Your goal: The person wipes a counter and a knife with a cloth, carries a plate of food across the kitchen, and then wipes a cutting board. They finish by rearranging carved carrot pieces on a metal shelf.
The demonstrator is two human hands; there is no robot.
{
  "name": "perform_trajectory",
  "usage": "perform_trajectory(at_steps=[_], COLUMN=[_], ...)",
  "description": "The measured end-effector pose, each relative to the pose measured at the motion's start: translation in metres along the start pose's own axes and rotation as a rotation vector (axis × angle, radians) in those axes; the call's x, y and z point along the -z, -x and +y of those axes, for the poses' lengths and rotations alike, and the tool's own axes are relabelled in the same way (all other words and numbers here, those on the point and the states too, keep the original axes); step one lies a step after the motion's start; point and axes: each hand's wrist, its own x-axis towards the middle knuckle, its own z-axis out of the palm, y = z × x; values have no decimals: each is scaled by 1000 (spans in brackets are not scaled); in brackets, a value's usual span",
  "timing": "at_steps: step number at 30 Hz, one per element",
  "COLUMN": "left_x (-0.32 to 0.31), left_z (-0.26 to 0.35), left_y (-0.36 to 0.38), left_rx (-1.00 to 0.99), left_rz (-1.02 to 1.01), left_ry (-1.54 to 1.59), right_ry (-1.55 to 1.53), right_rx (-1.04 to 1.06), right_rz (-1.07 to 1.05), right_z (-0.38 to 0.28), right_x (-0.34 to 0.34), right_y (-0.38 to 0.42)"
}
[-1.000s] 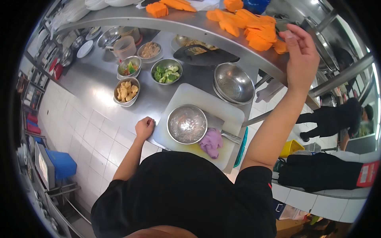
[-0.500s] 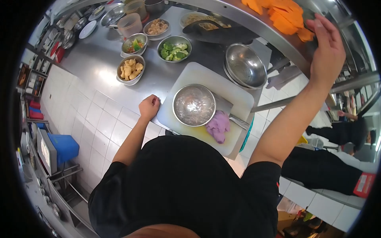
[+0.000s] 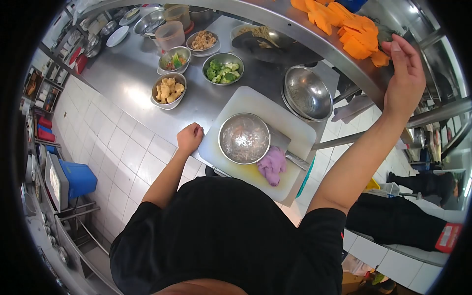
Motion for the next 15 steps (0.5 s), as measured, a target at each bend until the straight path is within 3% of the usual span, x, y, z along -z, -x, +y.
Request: perform_trajectory(at_steps=[15], left_x=[1], left_z=[0], left_y=[0], left_rx=[-26], left_rz=[19], left_ry=[5], right_ry=[-16], right_rx=[3], right_rz=[-8], right_z=[1], right_x=[1], right_y=[1])
